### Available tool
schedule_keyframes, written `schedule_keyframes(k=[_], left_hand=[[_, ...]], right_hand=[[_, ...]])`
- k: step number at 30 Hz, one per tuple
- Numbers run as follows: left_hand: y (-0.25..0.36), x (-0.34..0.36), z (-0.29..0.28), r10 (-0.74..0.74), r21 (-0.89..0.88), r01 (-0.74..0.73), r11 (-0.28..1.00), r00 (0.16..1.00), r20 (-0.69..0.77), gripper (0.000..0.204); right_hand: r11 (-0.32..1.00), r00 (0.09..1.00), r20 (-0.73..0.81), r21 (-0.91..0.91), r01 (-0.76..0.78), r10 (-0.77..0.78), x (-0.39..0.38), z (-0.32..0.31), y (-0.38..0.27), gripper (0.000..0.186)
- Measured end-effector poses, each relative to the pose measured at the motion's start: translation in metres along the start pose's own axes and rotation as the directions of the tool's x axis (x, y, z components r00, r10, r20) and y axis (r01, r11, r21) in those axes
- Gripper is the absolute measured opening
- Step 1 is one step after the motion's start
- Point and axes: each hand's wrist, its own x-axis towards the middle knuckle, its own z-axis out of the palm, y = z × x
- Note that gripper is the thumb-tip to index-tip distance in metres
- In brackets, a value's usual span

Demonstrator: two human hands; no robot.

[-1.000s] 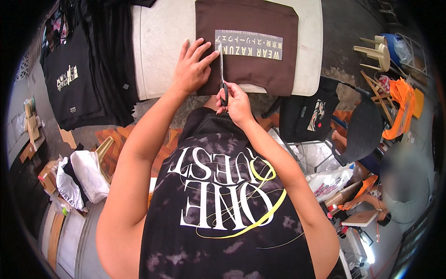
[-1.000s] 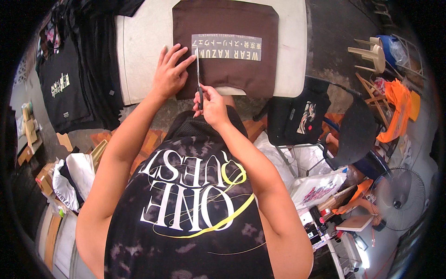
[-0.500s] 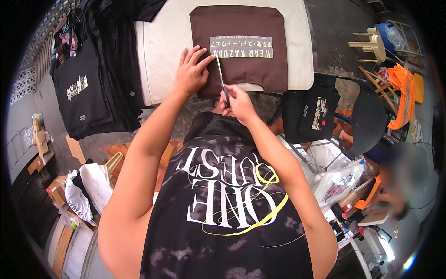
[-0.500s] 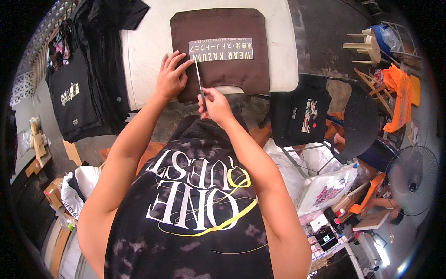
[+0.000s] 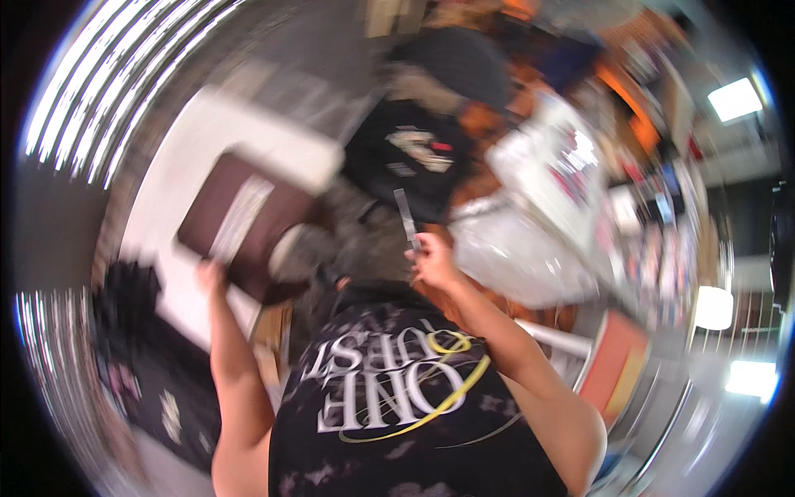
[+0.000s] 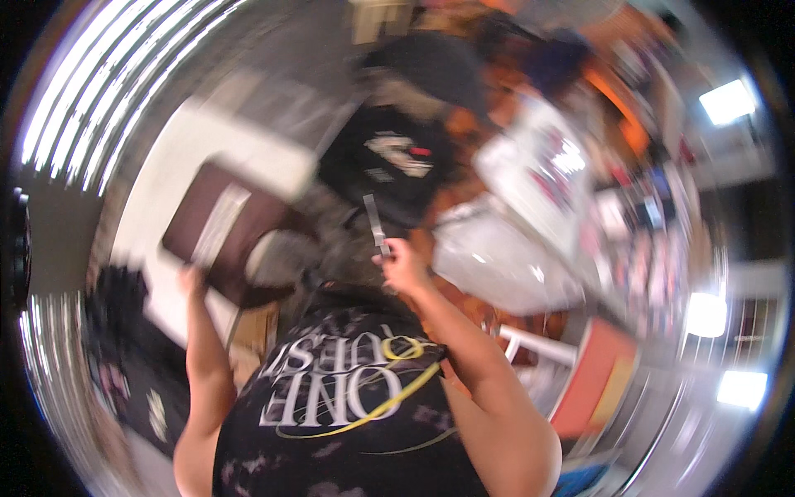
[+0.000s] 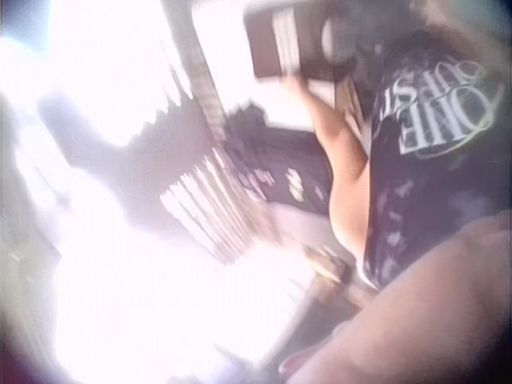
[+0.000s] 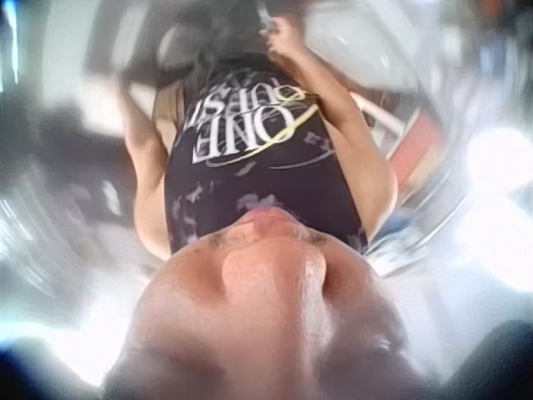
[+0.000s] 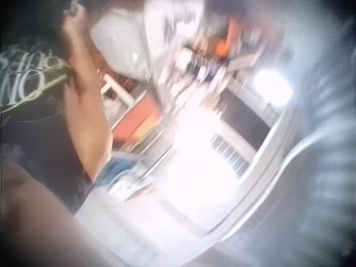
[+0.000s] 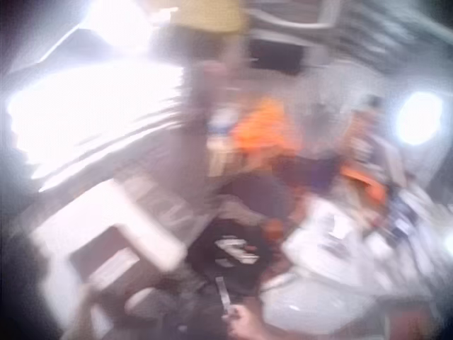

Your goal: The person uses scissors to cut a rectangular label off a brown tote bag. They then place the bag on a heat press machine, press it, and remove it. The person repeats the cutting process on another brown tote bag.

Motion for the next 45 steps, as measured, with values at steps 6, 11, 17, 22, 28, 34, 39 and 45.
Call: schedule_keyframes(k=[6,11,17,22,28,34,39,45], left_hand=[[0.135,-0.059,0.001,0.149,-0.724,0.140,0.676,0.936,0.320,0.028],[0.235,-0.090,0.017,0.453,-0.773,0.109,0.625,0.755,0.474,0.025],[0.323,-0.209,0.018,0.523,-0.496,-0.182,0.849,0.415,0.744,0.048],[0.365,-0.329,-0.012,0.286,-0.393,-0.604,0.693,-0.269,0.920,0.037],[0.361,-0.378,0.004,0.269,-0.579,-0.284,0.764,-0.676,0.686,0.013],[0.396,-0.374,0.027,0.066,-0.498,-0.381,0.779,-0.740,0.670,0.011],[0.457,-0.394,0.082,0.017,-0.628,-0.566,0.534,-0.735,0.677,0.014],[0.502,-0.437,0.126,0.275,-0.835,-0.446,0.323,-0.800,0.533,0.013]], right_hand=[[0.944,0.790,-0.551,-0.313,0.104,-0.269,-0.040,-0.044,0.047,0.027],[0.903,0.624,-0.765,-0.367,-0.222,-0.157,-0.025,-0.156,0.047,0.026],[0.801,0.542,-0.836,-0.383,-0.460,-0.089,0.028,-0.256,0.019,0.029],[0.584,0.570,-0.788,-0.581,-0.567,-0.231,0.053,-0.298,0.046,0.035],[0.511,0.736,-0.649,-0.706,-0.490,-0.192,0.072,-0.318,-0.014,0.045],[0.228,0.718,-0.694,-0.710,-0.666,-0.062,0.059,-0.247,-0.038,0.043],[0.978,0.980,0.141,-0.135,0.157,-0.138,-0.033,-0.169,-0.158,0.066],[0.900,0.971,0.148,-0.422,-0.108,0.186,-0.182,-0.130,-0.259,0.068]])
